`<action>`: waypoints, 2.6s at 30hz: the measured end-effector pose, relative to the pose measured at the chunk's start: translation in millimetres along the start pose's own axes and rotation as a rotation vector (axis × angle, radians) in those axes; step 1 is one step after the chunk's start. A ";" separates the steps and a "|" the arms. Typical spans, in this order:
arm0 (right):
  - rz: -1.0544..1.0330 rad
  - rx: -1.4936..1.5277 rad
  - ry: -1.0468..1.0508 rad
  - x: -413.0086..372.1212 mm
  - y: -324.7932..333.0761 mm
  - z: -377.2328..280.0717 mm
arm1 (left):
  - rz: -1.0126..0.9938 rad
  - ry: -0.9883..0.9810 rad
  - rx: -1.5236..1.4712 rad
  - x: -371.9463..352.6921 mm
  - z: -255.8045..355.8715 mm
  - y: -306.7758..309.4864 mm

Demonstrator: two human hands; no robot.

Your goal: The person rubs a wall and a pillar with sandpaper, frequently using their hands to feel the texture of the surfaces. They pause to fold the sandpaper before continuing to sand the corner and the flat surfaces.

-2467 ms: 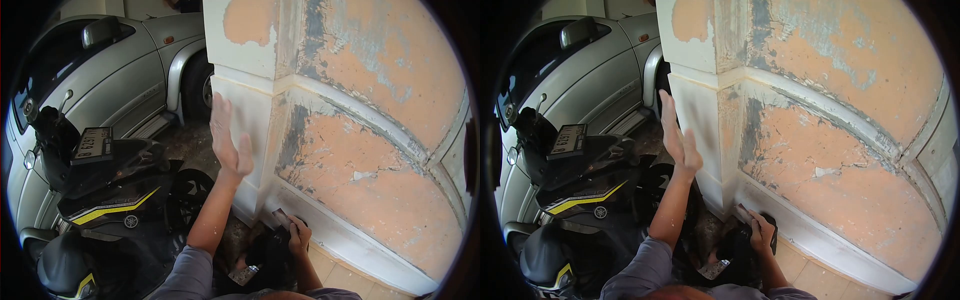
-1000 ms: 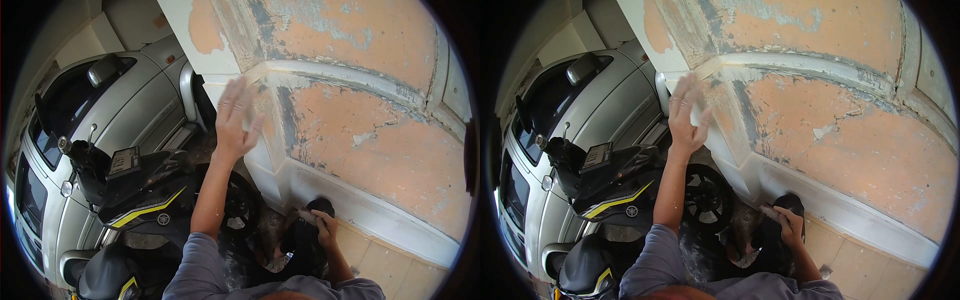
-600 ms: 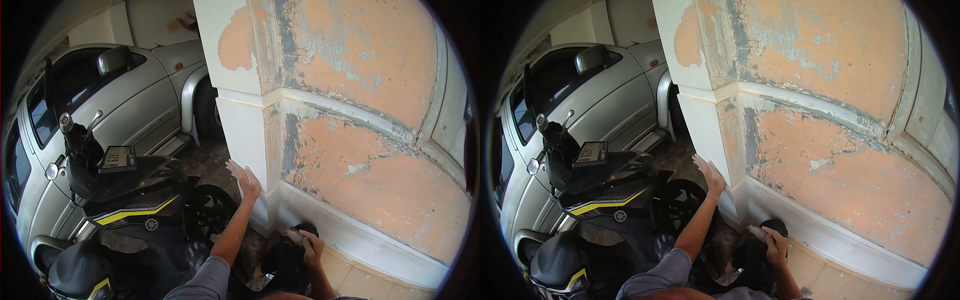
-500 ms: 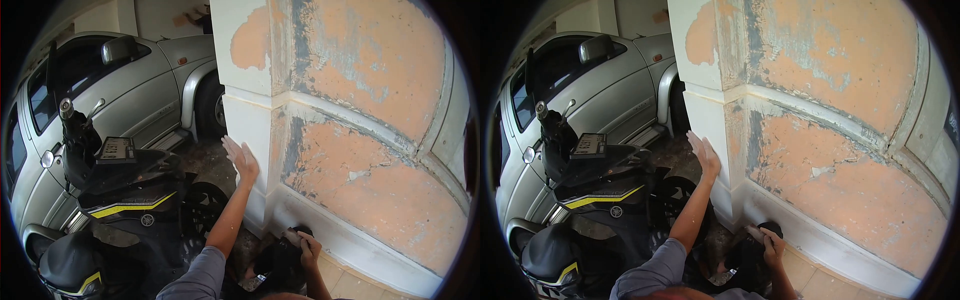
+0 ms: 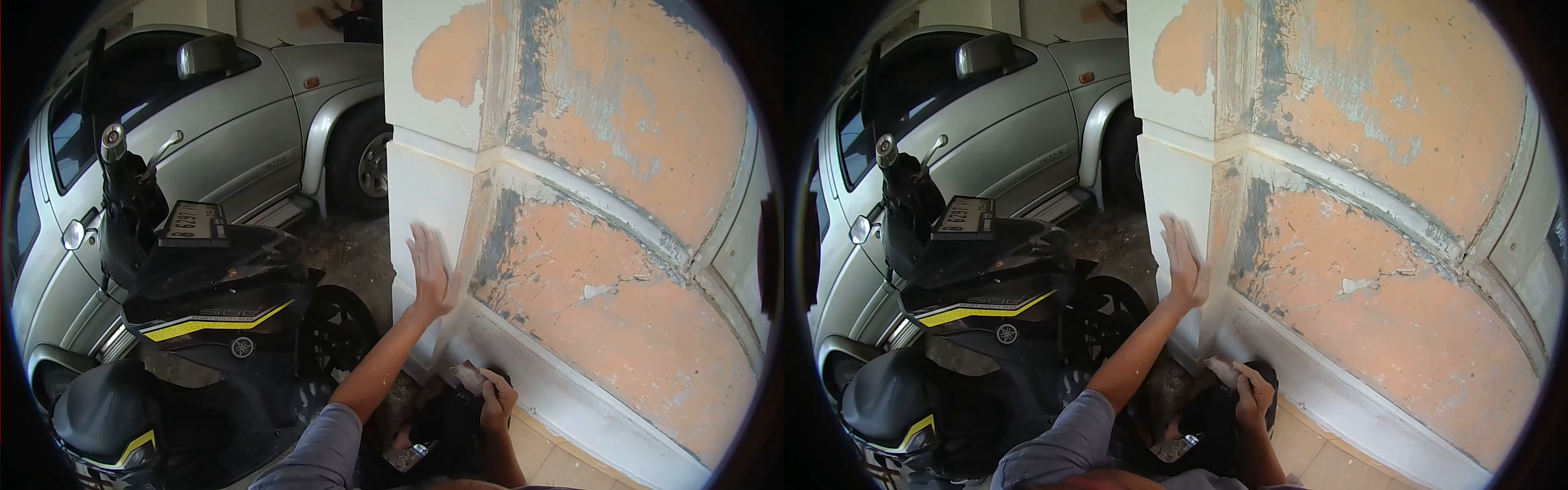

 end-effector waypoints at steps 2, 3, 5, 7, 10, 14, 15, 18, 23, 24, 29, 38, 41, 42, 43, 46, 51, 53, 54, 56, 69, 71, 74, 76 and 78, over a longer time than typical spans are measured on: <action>0.036 0.055 -0.007 -1.4 8.0 5.7 | 0.070 0.211 -0.035 66.2 -10.0 13.4; 0.041 0.049 -0.011 -2.3 12.4 6.6 | 0.101 0.229 -0.036 93.2 -10.8 21.6; 0.056 0.022 -0.063 -6.1 21.8 12.6 | 0.179 0.087 0.041 116.1 -28.0 34.3; 0.052 0.083 -0.104 -9.2 27.1 37.5 | 0.233 0.047 -0.006 96.1 -43.0 40.0; 0.046 0.263 -0.180 -14.9 24.8 27.3 | 0.302 0.442 -0.167 1.3 -81.2 35.5; 0.076 0.325 -0.166 -12.1 24.9 21.2 | 0.365 0.728 -0.325 -33.4 -106.5 42.6; 0.068 0.318 -0.162 -12.0 25.3 19.2 | 0.376 0.676 -0.344 -17.5 -108.3 45.7; 0.037 0.274 -0.145 -10.6 27.9 17.0 | 0.384 0.524 -0.463 67.9 -74.6 52.0; 0.055 0.292 -0.159 -9.4 24.4 23.8 | 0.069 0.007 -0.063 112.4 5.3 33.7; 0.046 0.284 -0.156 -9.6 22.4 23.3 | -0.075 -0.023 0.054 98.7 8.9 16.4; 0.029 0.161 -0.129 -16.1 18.1 18.3 | -0.073 -0.006 0.085 -18.5 -14.8 -8.9; 0.055 0.057 -0.080 -24.8 37.1 8.2 | -0.027 0.153 0.164 17.4 -8.9 -9.3; 0.055 0.231 -0.185 -25.8 37.4 16.7 | -0.020 0.002 0.097 77.0 21.6 -5.0; 0.068 0.258 -0.194 -25.3 36.8 16.4 | -0.015 -0.069 0.052 88.5 34.4 -5.2; 0.081 0.288 -0.204 -25.1 35.4 16.8 | -0.022 -0.070 0.052 91.7 46.1 -6.5; 0.069 0.336 -0.235 -24.8 27.1 23.5 | -0.147 -0.192 -0.216 71.9 78.9 -13.2; 0.128 0.107 -0.095 -18.3 42.0 13.2 | -0.540 -0.264 0.673 27.6 70.7 -42.1; 0.171 0.051 -0.056 -17.6 50.9 9.5 | -0.558 -0.172 0.909 21.8 63.0 -37.7; 0.165 0.109 -0.122 -19.7 53.8 16.7 | -0.669 -0.198 0.972 9.7 59.2 -39.8; 0.145 0.282 -0.246 -26.1 54.3 32.9 | -0.947 -0.230 1.031 -31.6 45.9 -41.1; 0.076 0.305 -0.201 -18.4 30.1 24.0 | -0.773 0.086 -0.077 60.7 48.7 33.2; 0.077 0.122 -0.117 -15.3 30.5 18.2 | -0.232 0.126 -0.134 72.6 14.0 55.9; 0.066 0.260 -0.200 -14.9 23.5 18.1 | -0.047 0.218 -0.167 58.0 -31.6 52.3; 0.064 0.226 -0.174 -16.6 24.2 14.0 | -0.303 0.160 0.106 16.7 -46.9 34.2; 0.076 0.194 -0.150 -16.0 26.9 12.7 | -0.346 0.153 0.100 -17.3 -49.6 33.4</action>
Point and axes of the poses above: each hand's wrist, its own x-axis towards the middle knuckle, its own y-axis out of the back of the hand, z = x × y, the point moved 6 cm from there along x, towards the middle knuckle, and after that the axes turned 8 degrees about -x, right-handed, at the moved point
